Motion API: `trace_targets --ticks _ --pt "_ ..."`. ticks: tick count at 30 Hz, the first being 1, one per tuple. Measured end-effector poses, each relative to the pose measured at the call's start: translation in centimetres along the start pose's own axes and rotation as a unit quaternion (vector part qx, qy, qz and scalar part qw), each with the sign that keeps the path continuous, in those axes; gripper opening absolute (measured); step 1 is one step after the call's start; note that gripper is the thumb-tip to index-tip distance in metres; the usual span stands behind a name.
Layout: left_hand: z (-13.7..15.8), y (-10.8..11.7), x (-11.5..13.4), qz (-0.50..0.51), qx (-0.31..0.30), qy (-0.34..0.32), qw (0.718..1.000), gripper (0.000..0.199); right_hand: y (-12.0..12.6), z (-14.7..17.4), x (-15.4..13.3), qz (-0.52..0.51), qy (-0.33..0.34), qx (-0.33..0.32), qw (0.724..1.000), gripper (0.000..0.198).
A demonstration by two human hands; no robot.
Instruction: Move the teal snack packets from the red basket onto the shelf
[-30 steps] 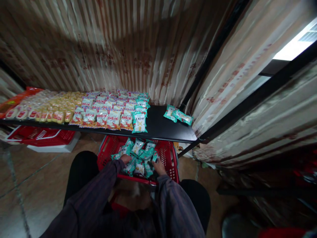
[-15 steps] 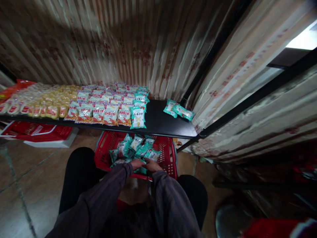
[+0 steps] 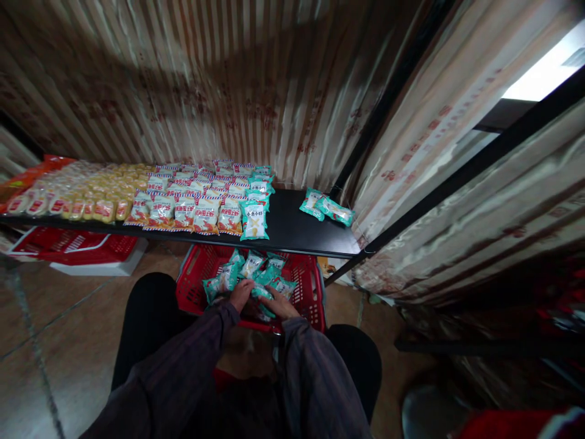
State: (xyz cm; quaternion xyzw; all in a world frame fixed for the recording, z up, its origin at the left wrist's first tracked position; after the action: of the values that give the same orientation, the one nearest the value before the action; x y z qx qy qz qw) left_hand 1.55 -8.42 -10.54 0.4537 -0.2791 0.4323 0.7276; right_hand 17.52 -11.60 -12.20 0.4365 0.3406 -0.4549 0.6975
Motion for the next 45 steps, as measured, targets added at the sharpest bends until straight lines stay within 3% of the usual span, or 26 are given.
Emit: trace_targets --ticks 7,12,20,25,30,36,40,45 --pt "2.0 1.3 1.0 0.118 0.037 0.008 0.992 0.015 -0.3 1.4 -2.6 0.07 0.062 0.03 0.995 0.079" --pt "3.1 1.2 2.3 0.193 0.027 0.03 0.98 0.018 1.1 2.4 -4.6 0.12 0.119 0.098 0.981 0.07" --pt "4.0 2.6 4.6 0.226 0.025 0.027 0.973 0.011 1.6 3.5 -5.9 0.117 0.182 0.123 0.969 0.054" --pt "4.7 3.1 5.5 0.206 0.02 0.012 0.978 0.013 1.8 4.4 -6.8 0.119 0.188 0.13 0.966 0.048" --pt "4.9 3.4 5.7 0.146 0.024 -0.009 0.989 0.028 2.0 5.0 -7.1 0.129 0.145 0.134 0.972 0.044" --pt "4.9 4.6 5.8 0.038 0.078 -0.057 0.995 0.031 1.9 4.8 -6.6 0.12 0.123 0.133 0.976 0.043" --pt "5.1 5.5 6.2 -0.017 0.123 -0.092 0.988 0.028 1.8 4.2 -6.0 0.026 0.15 0.124 0.981 0.045" --pt "5.5 5.4 6.9 -0.032 0.122 -0.12 0.985 0.03 1.9 3.2 -4.8 -0.125 0.131 0.122 0.976 0.046"
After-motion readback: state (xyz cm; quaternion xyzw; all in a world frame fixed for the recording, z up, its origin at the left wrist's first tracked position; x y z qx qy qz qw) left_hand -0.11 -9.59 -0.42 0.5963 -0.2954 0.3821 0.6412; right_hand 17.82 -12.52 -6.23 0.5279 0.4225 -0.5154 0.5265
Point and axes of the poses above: each hand's wrist, its own z-axis away from the middle knuckle, its own y-axis out of the back of the hand, x = y × z, the point moved 5 cm from there along -z, towards the middle knuckle, and after that the axes turned 11 degrees about -z, right-handed, at the moved point
